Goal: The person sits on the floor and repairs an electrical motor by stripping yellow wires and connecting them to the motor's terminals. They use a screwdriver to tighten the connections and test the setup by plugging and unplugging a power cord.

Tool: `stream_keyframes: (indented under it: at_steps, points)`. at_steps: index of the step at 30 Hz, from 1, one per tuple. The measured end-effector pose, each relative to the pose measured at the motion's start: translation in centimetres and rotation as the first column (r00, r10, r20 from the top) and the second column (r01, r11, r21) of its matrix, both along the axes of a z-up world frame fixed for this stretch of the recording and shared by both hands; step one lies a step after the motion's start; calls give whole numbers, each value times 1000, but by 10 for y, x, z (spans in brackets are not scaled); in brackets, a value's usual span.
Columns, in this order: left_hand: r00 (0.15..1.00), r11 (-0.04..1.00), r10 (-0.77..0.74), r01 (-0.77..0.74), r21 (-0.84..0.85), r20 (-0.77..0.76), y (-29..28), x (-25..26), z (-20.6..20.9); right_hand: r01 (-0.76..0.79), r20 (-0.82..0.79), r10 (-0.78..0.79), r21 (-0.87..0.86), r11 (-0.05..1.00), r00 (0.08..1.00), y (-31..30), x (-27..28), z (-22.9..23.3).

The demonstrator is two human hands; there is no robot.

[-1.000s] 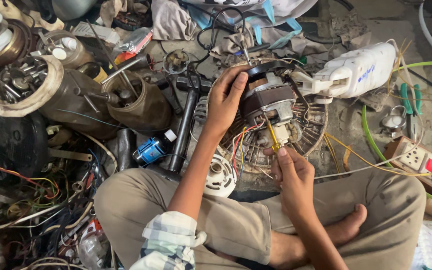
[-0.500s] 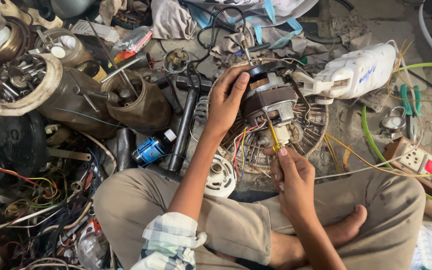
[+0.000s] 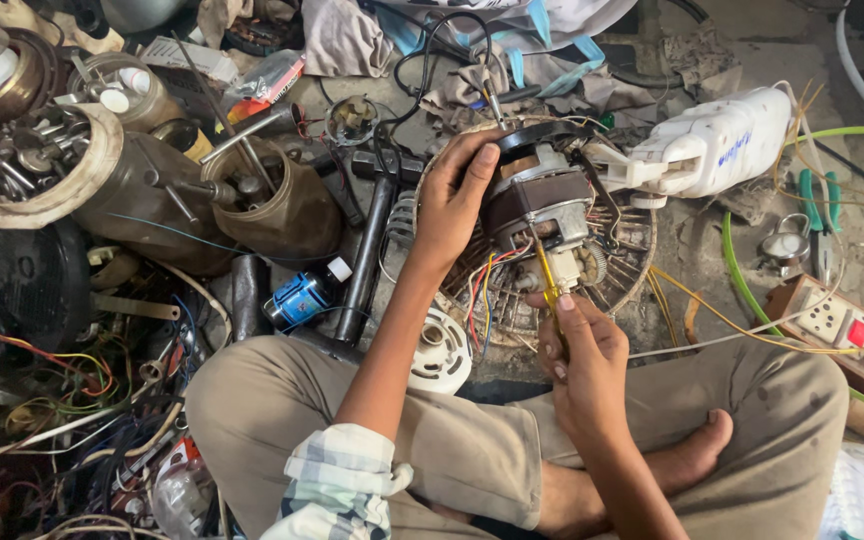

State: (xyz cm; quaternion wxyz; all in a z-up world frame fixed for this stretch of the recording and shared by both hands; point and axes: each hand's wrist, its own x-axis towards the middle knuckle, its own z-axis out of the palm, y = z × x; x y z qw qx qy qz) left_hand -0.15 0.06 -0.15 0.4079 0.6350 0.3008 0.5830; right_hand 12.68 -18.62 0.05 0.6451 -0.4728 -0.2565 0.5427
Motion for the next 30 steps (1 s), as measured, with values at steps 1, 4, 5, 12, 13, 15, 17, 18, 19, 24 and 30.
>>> stream_keyframes:
  at_steps: [1, 4, 5, 12, 13, 15, 17, 18, 19, 24, 30]
  points:
    - [1000, 1000, -3, 3, 6, -2, 1, 0, 0, 6, -13, -6, -11, 1000, 1000, 0, 0, 1]
    - [1000, 1000, 3, -2, 5, -4, 1, 0, -1, 7, -57, -9, -38, 999, 998, 1, -3, 5]
    - [1000, 1000, 3, -3, 4, -1, 1, 0, -1, -2, -76, -1, -41, 999, 997, -1, -3, 7]
    - [998, 997, 57, -57, 51, 3, 0, 3, -1, -300, -853, 210, 67, 952, 477, -1, 10, 13]
    - [997, 995, 77, -78, 70, 10, -1, 4, -2, -317, -875, 276, 151, 936, 398, 1, 9, 9]
    - [996, 994, 90, -90, 63, 7, 0, 5, -2, -329, -885, 406, 322, 888, 230, 6, 7, 3]
    - [995, 994, 97, -97, 59, -5, 1, 5, -2, -351, -818, 366, 217, 911, 443, 6, 7, 1]
    - [995, 994, 99, -98, 57, -15, 2, 5, -2, -353, -767, 343, 163, 921, 542, 7, 6, 1]
    - [995, 994, 99, -97, 54, -26, 2, 5, -2, -343, -704, 327, 126, 931, 631, 6, 6, 1]
    - [998, 996, 60, -60, 65, 2, 1, 2, -2, -270, -440, 254, 29, 963, 861, 5, 6, 7]
    - [998, 997, 48, -50, 55, 32, 1, 4, -2, -167, -226, 153, -42, 985, 962, 5, -1, 14]
